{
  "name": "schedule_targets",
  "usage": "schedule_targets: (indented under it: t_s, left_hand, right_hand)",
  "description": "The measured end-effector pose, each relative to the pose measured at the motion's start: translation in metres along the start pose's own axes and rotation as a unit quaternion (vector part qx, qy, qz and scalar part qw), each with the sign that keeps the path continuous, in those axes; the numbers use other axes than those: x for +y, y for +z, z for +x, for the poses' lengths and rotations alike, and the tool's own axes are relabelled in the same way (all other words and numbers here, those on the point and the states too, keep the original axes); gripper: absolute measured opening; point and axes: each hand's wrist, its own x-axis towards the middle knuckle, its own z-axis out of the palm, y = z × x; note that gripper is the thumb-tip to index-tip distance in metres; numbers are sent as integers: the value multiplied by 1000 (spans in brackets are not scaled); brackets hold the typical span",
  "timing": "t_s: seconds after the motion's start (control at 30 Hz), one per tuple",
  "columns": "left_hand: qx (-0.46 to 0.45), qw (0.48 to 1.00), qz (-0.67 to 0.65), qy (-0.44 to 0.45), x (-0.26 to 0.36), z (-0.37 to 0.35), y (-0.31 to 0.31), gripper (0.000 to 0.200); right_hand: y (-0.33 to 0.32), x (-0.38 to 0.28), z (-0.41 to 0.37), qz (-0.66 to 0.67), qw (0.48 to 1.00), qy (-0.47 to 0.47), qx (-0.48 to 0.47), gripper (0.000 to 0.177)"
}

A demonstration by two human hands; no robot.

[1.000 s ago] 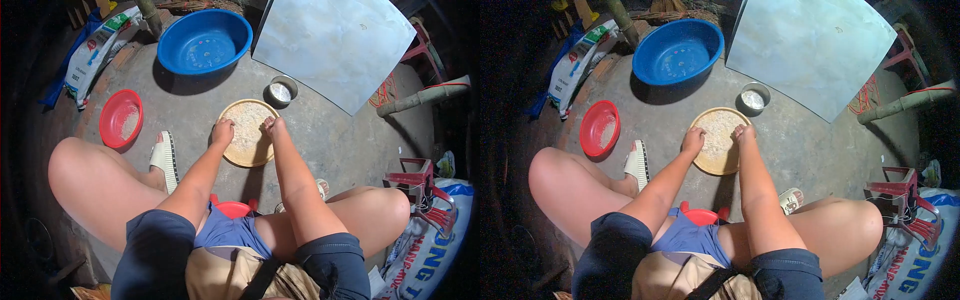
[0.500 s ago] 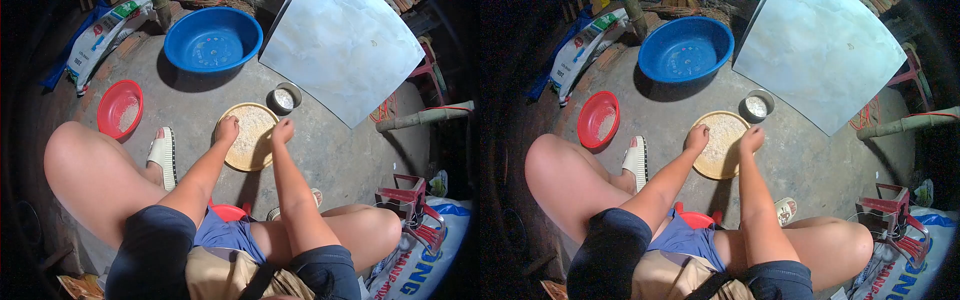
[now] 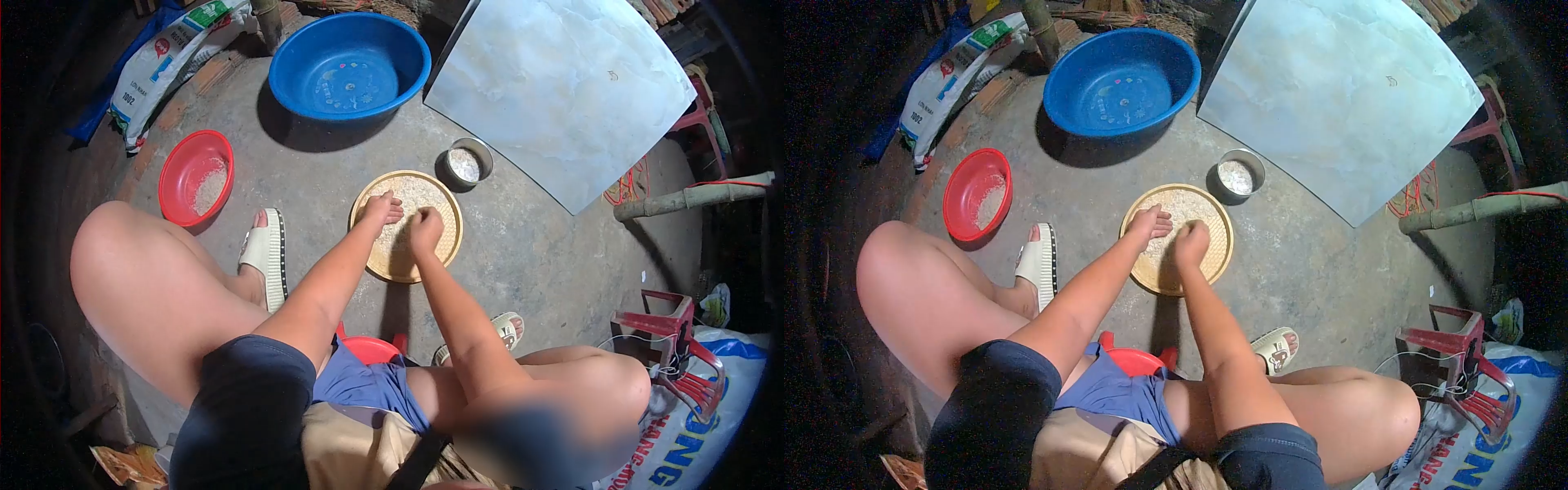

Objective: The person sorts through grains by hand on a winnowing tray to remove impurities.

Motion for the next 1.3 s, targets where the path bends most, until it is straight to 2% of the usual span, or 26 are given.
schedule_targets:
  t_s: [0.07,0.1,0.17,0.2,0.27,0.33,0.37,0.4,0.47,0.53,0.57,0.63,0.67,0.73,0.8,0.87,0.9,0.93,0.97,1.0,1.03,1.07,1.1,1.2,1.23,1.3]
  left_hand:
    - [-41,998,-47,-17,-3,7,1,43]
    - [-30,997,-74,-22,-3,7,4,41]
    - [-17,994,-102,-26,0,9,5,39]
    - [-21,989,-141,-27,1,15,3,38]
    - [-20,983,-180,-30,-6,21,-6,36]
    - [2,969,-247,-18,1,16,-12,29]
    - [12,972,-232,-17,-2,25,-19,28]
    - [13,977,-213,-19,3,20,-23,28]
    - [15,972,-232,-10,4,16,-29,31]
    - [18,975,-220,-7,5,7,-28,32]
    - [22,977,-213,-14,12,7,-27,34]
    - [-5,978,-209,-24,14,4,-24,34]
    - [-34,977,-208,-37,14,2,-21,34]
    - [-28,981,-190,-35,13,8,-14,33]
    - [37,993,-112,22,21,10,-7,35]
    - [16,998,-56,18,33,10,8,36]
    - [2,999,-21,31,30,8,15,38]
    - [-2,1000,-24,18,18,7,26,38]
    - [-27,989,119,86,10,5,39,40]
    - [-52,951,258,159,8,6,52,42]
    - [-58,896,381,219,-7,24,56,45]
    - [-61,863,407,293,8,-9,68,38]
    - [-53,846,414,332,17,-17,69,34]
    - [30,800,429,418,26,-10,51,21]
    - [52,816,433,378,26,-1,41,20]
    - [71,812,439,379,29,8,27,19]
  right_hand:
    - [3,-26,0,78,990,-3,-120,12]
    - [6,-31,1,79,990,-6,-120,12]
    - [9,-38,2,46,982,-121,-137,16]
    - [9,-36,5,46,982,-122,-138,16]
    - [0,-26,10,-56,987,-146,-34,20]
    - [-10,0,13,-122,963,-237,-43,26]
    - [-17,15,10,-154,948,-263,-88,31]
    - [-25,24,11,-153,942,-249,-169,26]
    - [-30,31,9,-149,943,-245,-168,20]
    - [-22,31,17,-111,965,-172,-161,12]
    - [-13,24,25,-105,966,-177,-155,12]
    - [-3,3,19,-21,991,-129,-39,10]
    - [4,-6,19,23,985,-166,-50,10]
    - [3,-39,19,43,964,-178,-193,14]
    - [20,-44,19,74,984,-121,-104,20]
    - [57,-13,25,227,964,133,21,26]
    - [55,-4,36,311,910,268,-58,27]
    - [53,3,46,386,825,392,-132,28]
    - [52,5,47,466,776,411,-108,29]
    - [76,43,65,464,778,410,-107,29]
    - [90,89,63,624,674,377,-118,29]
    - [105,138,68,761,545,330,-124,30]
    - [60,72,64,615,685,388,-43,29]
    - [11,66,68,569,702,419,-93,26]
    - [-11,44,65,557,712,420,-79,24]
    - [-23,46,65,539,719,436,-57,26]
